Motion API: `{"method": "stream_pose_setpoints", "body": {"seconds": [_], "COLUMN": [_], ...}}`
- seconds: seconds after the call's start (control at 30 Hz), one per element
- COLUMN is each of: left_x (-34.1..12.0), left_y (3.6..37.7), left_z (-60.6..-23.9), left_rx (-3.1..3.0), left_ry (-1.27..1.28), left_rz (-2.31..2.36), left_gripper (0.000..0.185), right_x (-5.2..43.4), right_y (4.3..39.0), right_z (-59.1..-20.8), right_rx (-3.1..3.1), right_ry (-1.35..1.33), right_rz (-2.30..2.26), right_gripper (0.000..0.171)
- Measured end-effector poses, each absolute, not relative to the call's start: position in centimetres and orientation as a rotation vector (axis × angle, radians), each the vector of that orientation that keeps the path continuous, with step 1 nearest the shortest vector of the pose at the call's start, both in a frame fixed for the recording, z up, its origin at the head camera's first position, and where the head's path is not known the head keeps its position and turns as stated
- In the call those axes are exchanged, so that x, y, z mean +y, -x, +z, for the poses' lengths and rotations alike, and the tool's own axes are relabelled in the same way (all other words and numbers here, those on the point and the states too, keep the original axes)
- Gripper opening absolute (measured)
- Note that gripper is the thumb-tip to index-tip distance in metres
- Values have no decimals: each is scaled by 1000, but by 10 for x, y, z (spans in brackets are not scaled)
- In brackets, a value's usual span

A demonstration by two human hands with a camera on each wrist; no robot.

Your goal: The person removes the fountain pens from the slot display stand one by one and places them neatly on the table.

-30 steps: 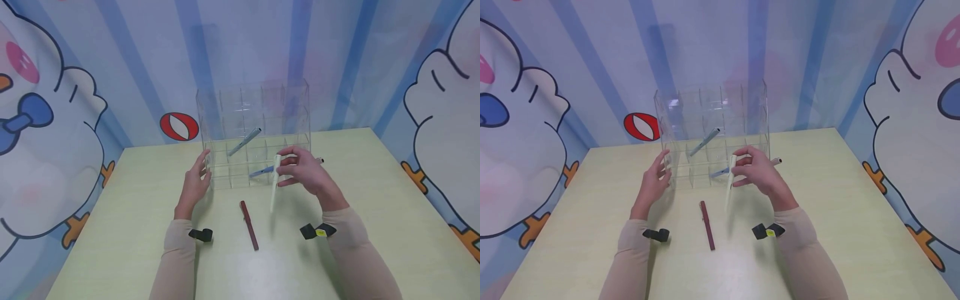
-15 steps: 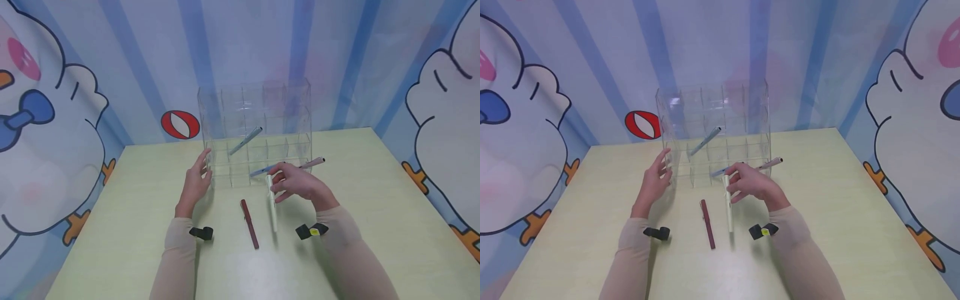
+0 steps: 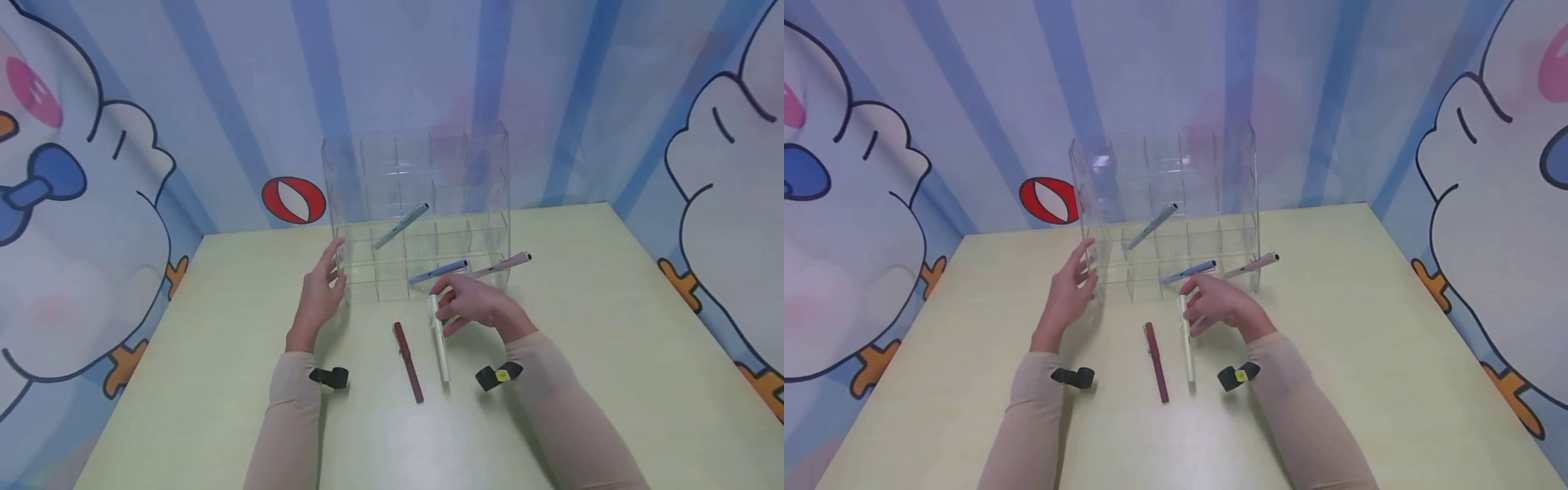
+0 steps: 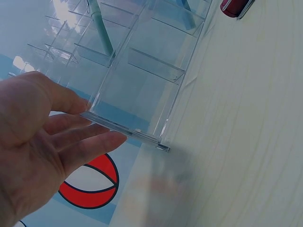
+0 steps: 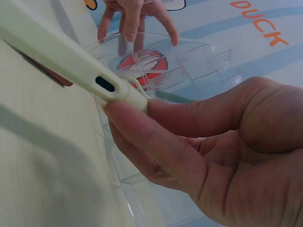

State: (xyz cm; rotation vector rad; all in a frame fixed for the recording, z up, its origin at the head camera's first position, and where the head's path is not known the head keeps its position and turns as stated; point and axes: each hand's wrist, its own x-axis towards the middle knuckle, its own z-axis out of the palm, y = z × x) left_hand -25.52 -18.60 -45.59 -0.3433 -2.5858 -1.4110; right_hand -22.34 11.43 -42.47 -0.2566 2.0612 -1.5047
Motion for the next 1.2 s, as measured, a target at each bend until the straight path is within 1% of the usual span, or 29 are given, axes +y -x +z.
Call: {"method": "stream_pose_setpoints", "body": {"seconds": [0.17, 0.57, 0.8, 1.2], "left_x": [-186, -186, -186, -186], "left_y": [254, 253, 255, 254], "left_z": [-455, -455, -456, -455], "left_rx": [-2591, -2604, -2607, -2602], "left_ry": [347, 332, 330, 336], "left_rz": [-1413, -1395, -1378, -1392], "left_gripper": [70, 71, 69, 70], "right_x": [110, 99, 93, 82], "right_y": [225, 224, 223, 221], "right_z": [-432, -437, -444, -451], "right_rx": [2065, 2082, 2104, 2148], "right_ry": [268, 193, 201, 215], "right_rz": [-1467, -1444, -1438, -1400], "right_gripper": [48, 45, 44, 40]}}
